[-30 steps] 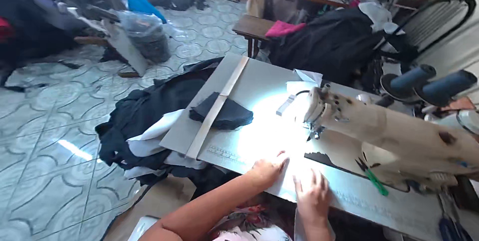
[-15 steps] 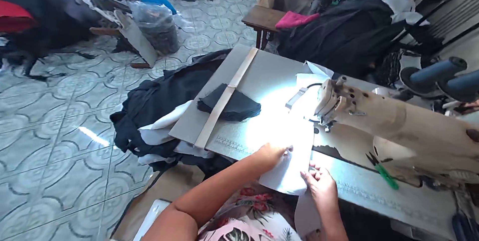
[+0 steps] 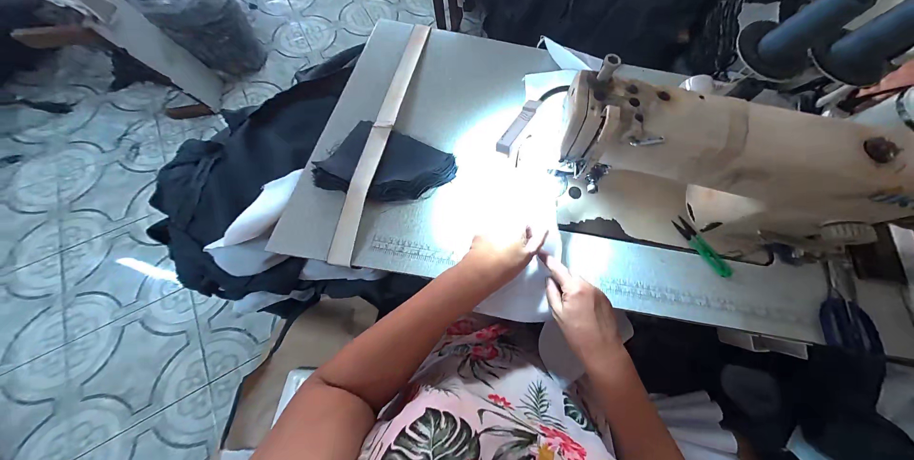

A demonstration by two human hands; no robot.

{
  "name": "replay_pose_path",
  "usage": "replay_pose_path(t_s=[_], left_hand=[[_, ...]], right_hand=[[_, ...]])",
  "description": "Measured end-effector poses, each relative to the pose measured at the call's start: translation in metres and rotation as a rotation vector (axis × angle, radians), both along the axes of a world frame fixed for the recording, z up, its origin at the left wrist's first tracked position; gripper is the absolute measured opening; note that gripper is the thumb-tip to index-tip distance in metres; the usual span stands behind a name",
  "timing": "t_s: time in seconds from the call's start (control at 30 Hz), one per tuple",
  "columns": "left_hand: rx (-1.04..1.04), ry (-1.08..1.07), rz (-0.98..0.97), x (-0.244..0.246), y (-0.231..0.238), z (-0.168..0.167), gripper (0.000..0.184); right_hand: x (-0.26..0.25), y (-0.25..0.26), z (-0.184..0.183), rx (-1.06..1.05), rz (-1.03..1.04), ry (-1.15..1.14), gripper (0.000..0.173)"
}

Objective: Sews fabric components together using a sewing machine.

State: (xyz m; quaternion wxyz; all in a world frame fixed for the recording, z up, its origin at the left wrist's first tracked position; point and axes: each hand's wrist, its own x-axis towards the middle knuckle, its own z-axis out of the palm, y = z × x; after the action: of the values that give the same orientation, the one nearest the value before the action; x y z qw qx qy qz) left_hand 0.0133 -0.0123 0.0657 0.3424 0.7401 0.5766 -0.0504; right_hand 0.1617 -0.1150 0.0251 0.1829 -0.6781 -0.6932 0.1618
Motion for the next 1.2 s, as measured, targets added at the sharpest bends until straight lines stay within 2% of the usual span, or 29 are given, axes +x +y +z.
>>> replay_pose_path(t_s=[0.1, 0.2, 0.27, 0.33, 0.4, 0.47, 0.53, 0.57, 0.6, 0.63, 0.67, 0.7, 0.73, 0.77, 0.83, 0.9, 1.07, 1.1, 1.13, 1.17, 1.2], left_hand=[[0.035, -0.003, 0.012, -0.003, -0.006, -0.004, 0.047], [0.171, -0.149, 0.022, -0.01, -0.014, -0.02, 0.042], [0.19, -0.19, 0.004, -0.011, -0.02, -0.024, 0.042], [0.206, -0.25, -0.017, -0.018, -0.025, -0.027, 0.039], [0.306, -0.323, 0.013, -0.038, -0.028, -0.034, 0.037], [0.354, -0.317, 0.138, -0.065, -0.028, -0.034, 0.038], [0.358, -0.275, 0.327, -0.083, -0.031, -0.031, 0.034], [0.43, -0.258, 0.416, -0.084, -0.035, -0.031, 0.03], [0.545, -0.248, 0.471, -0.081, -0.041, -0.03, 0.042], [0.661, -0.252, 0.477, -0.075, -0.045, -0.028, 0.065], [0.745, -0.273, 0.43, -0.067, -0.047, -0.027, 0.078], [0.817, -0.289, 0.33, -0.059, -0.048, -0.028, 0.076], [0.865, -0.295, 0.206, -0.051, -0.046, -0.033, 0.066], [0.864, -0.28, 0.092, -0.044, -0.041, -0.037, 0.055], [0.778, -0.191, -0.032, -0.039, -0.025, -0.052, 0.047], [0.57, -0.046, -0.07, -0.042, -0.012, -0.058, 0.059], [0.512, 0.089, -0.085, -0.036, 0.001, -0.065, 0.071], [0.495, 0.113, -0.087, -0.034, 0.003, -0.065, 0.072], [0.494, 0.128, -0.095, -0.033, 0.004, -0.064, 0.071], [0.479, 0.143, -0.107, -0.032, 0.004, -0.064, 0.07], [0.463, 0.155, -0.117, -0.032, 0.004, -0.064, 0.069]], right_hand=[[0.007, 0.0, 0.012, -0.06, -0.008, -0.019, 0.039], [0.005, 0.012, 0.017, 0.214, -0.032, 0.109, 0.031], [-0.006, 0.026, 0.012, 0.262, -0.006, 0.293, 0.036], [-0.02, 0.037, 0.002, 0.15, 0.013, 0.324, 0.046], [-0.032, 0.041, -0.013, 0.026, 0.055, 0.122, 0.078], [-0.045, 0.037, -0.025, -0.02, 0.065, -0.089, 0.103], [-0.051, 0.033, -0.026, -0.063, 0.076, -0.187, 0.11], [-0.052, 0.033, -0.025, -0.091, 0.089, -0.203, 0.11], [-0.052, 0.033, -0.025, -0.101, 0.103, -0.215, 0.111], [-0.052, 0.033, -0.026, -0.086, 0.118, -0.223, 0.11], [-0.051, 0.034, -0.027, -0.072, 0.143, -0.237, 0.108], [-0.05, 0.034, -0.026, -0.073, 0.18, -0.257, 0.104], [-0.049, 0.035, -0.025, -0.079, 0.212, -0.27, 0.097], [-0.048, 0.035, -0.025, -0.065, 0.224, -0.26, 0.092], [-0.043, 0.032, -0.031, 0.052, 0.229, -0.21, 0.089], [-0.034, 0.034, -0.029, 0.049, 0.274, -0.239, 0.1], [-0.012, 0.046, -0.028, 0.03, 0.326, -0.172, 0.096], [-0.006, 0.047, -0.019, 0.022, 0.326, -0.086, 0.088], [0.0, 0.047, -0.006, 0.086, 0.307, 0.04, 0.07], [0.006, 0.043, 0.012, 0.204, 0.288, 0.186, 0.05], [0.012, 0.034, 0.039, 0.304, 0.294, 0.338, 0.037]])
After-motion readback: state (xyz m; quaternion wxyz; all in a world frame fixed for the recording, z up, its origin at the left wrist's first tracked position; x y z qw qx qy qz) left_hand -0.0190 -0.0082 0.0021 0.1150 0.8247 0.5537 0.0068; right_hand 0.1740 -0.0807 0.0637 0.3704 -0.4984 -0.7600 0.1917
